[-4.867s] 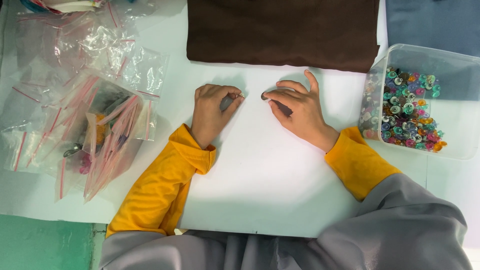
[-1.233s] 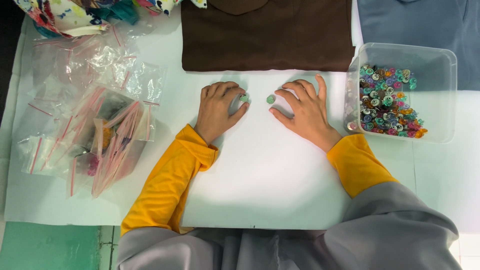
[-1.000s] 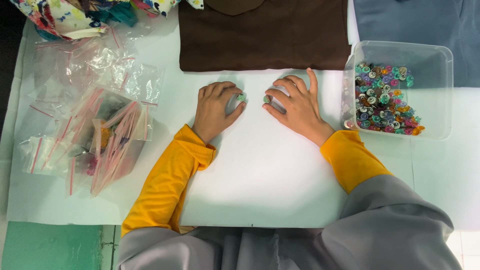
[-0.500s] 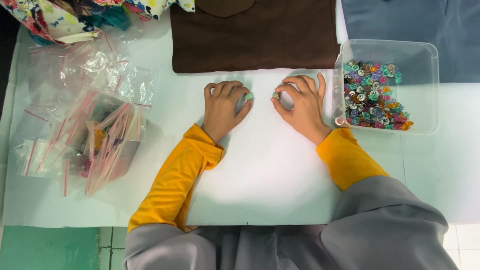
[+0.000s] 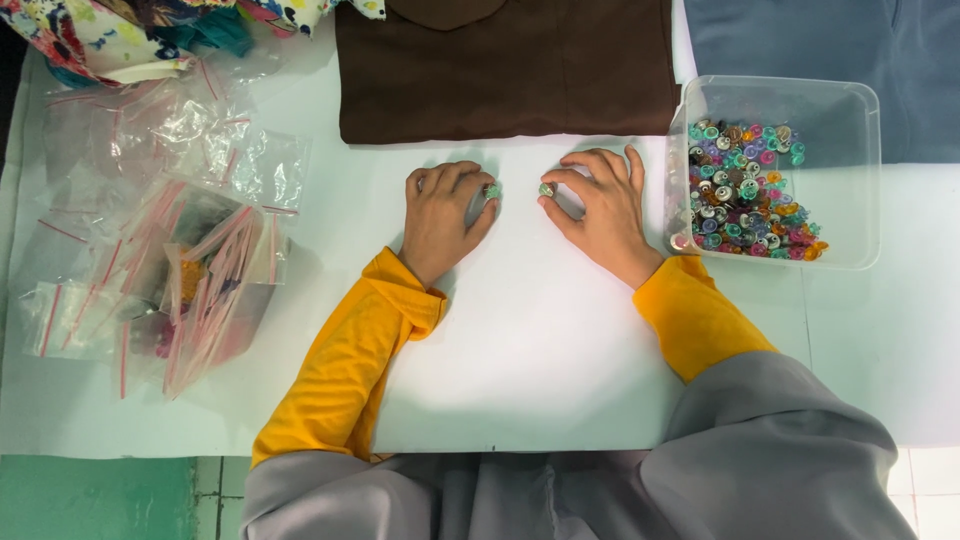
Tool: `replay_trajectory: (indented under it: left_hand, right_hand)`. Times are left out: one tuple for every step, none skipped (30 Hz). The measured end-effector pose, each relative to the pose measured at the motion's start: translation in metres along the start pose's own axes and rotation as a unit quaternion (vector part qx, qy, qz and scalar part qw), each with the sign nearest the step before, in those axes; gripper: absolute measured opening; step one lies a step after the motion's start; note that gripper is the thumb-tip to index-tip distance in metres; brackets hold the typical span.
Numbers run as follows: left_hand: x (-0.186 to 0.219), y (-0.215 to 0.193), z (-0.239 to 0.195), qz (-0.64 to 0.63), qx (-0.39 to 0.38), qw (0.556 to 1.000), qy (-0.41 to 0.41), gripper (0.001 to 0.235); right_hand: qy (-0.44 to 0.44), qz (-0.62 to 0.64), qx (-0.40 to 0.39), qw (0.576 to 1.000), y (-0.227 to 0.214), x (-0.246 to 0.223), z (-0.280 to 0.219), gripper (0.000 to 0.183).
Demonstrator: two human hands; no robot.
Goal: The person sorts small colorful buttons from a clear plastic container onto a white table, then places them into small zip-top bags. They repeat this process with different colored buttons, arranging them on the table before bagging them.
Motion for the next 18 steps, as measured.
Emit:
replay_trajectory:
  left_hand:
    - [0.0, 0.0, -0.001, 0.0, 0.0, 1.0, -0.001, 0.023]
    - [-0.001, 0.0, -0.001, -0.004, 0.0, 1.0, 0.0, 0.026]
    - [-0.001, 0.001, -0.001, -0.009, 0.001, 1.0, 0.0, 0.03]
    - [-0.002, 0.0, -0.001, -0.008, 0.001, 1.0, 0.0, 0.03]
    - [-0.002, -0.001, -0.002, -0.012, 0.001, 1.0, 0.001, 0.035]
    - [-0.003, -0.001, -0.003, -0.015, 0.002, 1.0, 0.002, 0.04]
    - [-0.004, -0.005, -0.003, -0.015, 0.002, 1.0, 0.002, 0.04]
    - [-0.005, -0.009, -0.004, -0.016, 0.008, 1.0, 0.002, 0.042]
    - [-0.006, -0.013, -0.005, -0.017, 0.015, 1.0, 0.002, 0.045]
    - [-0.012, -0.017, -0.006, -0.018, 0.015, 1.0, 0.003, 0.045]
    - [-0.017, -0.02, -0.008, -0.005, 0.022, 1.0, 0.003, 0.047]
    - [-0.023, -0.023, -0.01, 0.007, 0.029, 1.0, 0.003, 0.048]
    - [-0.027, -0.027, -0.01, 0.007, 0.028, 1.0, 0.004, 0.048]
    - [-0.032, -0.03, -0.01, 0.006, 0.023, 1.0, -0.002, 0.046]
    - [-0.037, -0.035, -0.01, 0.005, 0.018, 1.0, -0.009, 0.045]
    - [-0.04, -0.035, -0.01, 0.005, 0.019, 1.0, -0.009, 0.045]
    - [-0.043, -0.035, -0.011, -0.01, 0.006, 1.0, -0.017, 0.041]
    - [-0.046, -0.034, -0.011, -0.027, -0.007, 0.999, -0.024, 0.038]
  right_hand:
    - [-0.001, 0.0, 0.0, 1.0, 0.0, 0.0, 0.0, 0.02]
    - [-0.005, 0.002, 0.001, 1.0, 0.001, 0.0, 0.0, 0.02]
    - [-0.009, 0.004, 0.002, 1.0, 0.001, 0.0, 0.0, 0.019]
    - [-0.009, 0.004, 0.002, 1.0, 0.001, 0.001, 0.0, 0.019]
    - [-0.01, 0.004, 0.002, 1.0, 0.002, 0.002, -0.001, 0.02]
    - [-0.011, 0.004, 0.002, 1.0, 0.002, 0.003, -0.001, 0.02]
    - [-0.011, 0.004, 0.002, 1.0, 0.002, 0.003, -0.001, 0.02]
    - [-0.013, 0.008, 0.0, 1.0, 0.002, 0.003, -0.001, 0.021]
    - [-0.015, 0.012, -0.002, 1.0, 0.001, 0.004, -0.001, 0.022]
    - [-0.014, 0.011, -0.001, 1.0, 0.002, 0.005, -0.002, 0.022]
    - [-0.008, 0.01, 0.005, 1.0, 0.003, 0.006, -0.002, 0.029]
    - [-0.002, 0.009, 0.01, 1.0, 0.005, 0.007, -0.003, 0.036]
    - [-0.001, 0.009, 0.011, 1.0, 0.001, 0.006, -0.004, 0.036]
    - [0.008, 0.014, 0.013, 1.0, -0.001, 0.005, -0.004, 0.039]
    - [0.016, 0.02, 0.015, 1.0, -0.004, 0.003, -0.004, 0.043]
    - [0.015, 0.02, 0.015, 1.0, -0.006, 0.004, -0.006, 0.043]
    - [0.022, 0.013, 0.023, 0.999, -0.007, 0.005, -0.008, 0.043]
    - [0.03, 0.006, 0.031, 0.999, -0.01, 0.006, -0.011, 0.042]
Point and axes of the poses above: each hand's wrist, its own z-axis towards the middle knuckle, its own y-axis out of the palm, x = y × z, the point moved 1 cm from there along z, towards the middle knuckle, and after that the axes turned 2 degrees about -y, right-handed, at the moved point
